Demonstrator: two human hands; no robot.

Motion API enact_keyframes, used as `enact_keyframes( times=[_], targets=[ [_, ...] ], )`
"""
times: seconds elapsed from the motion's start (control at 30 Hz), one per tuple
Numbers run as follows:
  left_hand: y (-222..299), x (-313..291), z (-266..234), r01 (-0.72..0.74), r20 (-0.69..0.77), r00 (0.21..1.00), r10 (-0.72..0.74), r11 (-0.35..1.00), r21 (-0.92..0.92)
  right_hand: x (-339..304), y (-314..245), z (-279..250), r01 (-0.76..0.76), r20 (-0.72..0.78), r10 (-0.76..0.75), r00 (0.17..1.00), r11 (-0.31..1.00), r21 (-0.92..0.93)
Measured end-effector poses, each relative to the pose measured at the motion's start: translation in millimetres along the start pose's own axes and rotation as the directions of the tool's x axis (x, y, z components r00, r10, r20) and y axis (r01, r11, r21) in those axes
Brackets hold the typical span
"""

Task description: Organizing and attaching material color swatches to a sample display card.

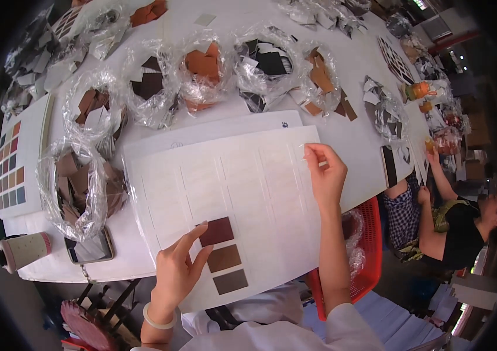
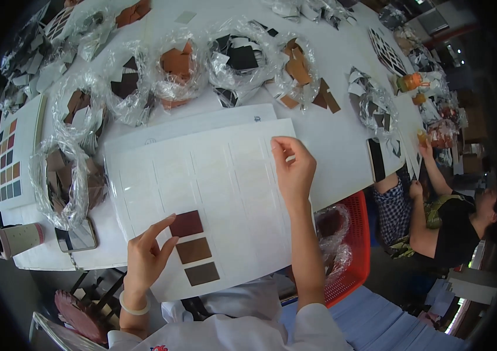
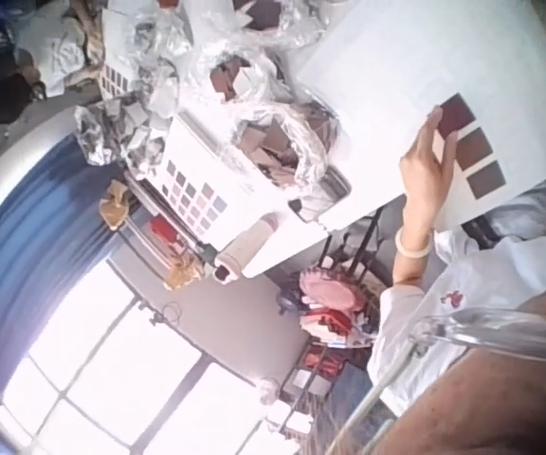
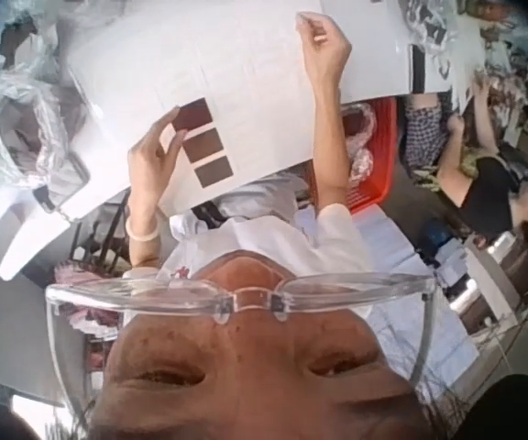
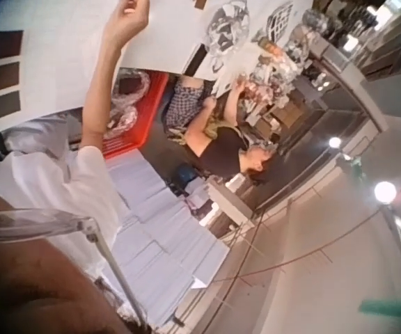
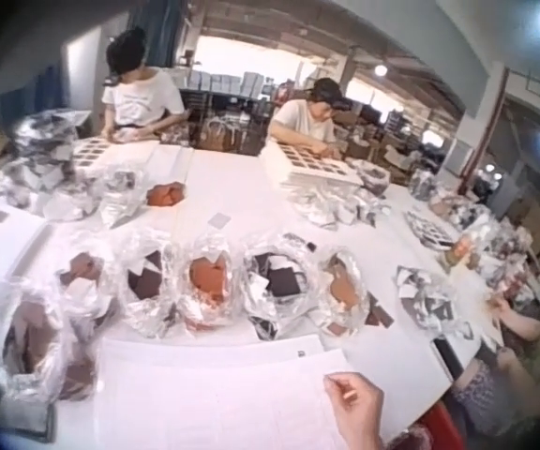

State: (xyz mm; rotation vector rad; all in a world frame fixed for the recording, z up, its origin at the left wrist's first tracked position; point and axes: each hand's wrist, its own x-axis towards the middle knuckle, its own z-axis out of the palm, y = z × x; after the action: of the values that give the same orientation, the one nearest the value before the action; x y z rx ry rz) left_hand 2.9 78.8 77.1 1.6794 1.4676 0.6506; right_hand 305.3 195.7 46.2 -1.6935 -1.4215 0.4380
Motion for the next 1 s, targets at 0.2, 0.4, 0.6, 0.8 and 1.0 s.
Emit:
enact_keyframes(
  times=[0.2,0.4,0.6,0.8,1.0],
  targets=[
    [47.1,110.8,-22.5,-0.296,-0.239,0.918,0.317,0.948,0.120,155.6,62.0,-15.3,0.279,-0.103,-0.359,0.928,0.849,-0.449],
    [61.4,292.3,8.9,-0.477,-0.235,0.779,0.581,0.793,0.378,219.5,91.6,7.9,0.051,0.086,-0.018,0.996,0.917,-0.395],
    [64.4,391.2,45.8,-0.257,-0.025,0.938,0.347,0.740,0.622,239.3,104.2,9.9,-0.159,0.086,0.211,0.974,0.898,-0.410],
    [48.6,423.0,42.8,-0.240,-0.014,0.963,0.269,0.883,0.403,243.0,131.5,11.1,-0.198,0.021,0.198,0.980,0.980,-0.021],
    [39.8,426.6,37.3,-0.253,-0.016,0.960,0.281,0.887,0.387,240.2,122.2,6.4,-0.144,-0.013,0.143,0.990,0.989,-0.046]
  ],
)
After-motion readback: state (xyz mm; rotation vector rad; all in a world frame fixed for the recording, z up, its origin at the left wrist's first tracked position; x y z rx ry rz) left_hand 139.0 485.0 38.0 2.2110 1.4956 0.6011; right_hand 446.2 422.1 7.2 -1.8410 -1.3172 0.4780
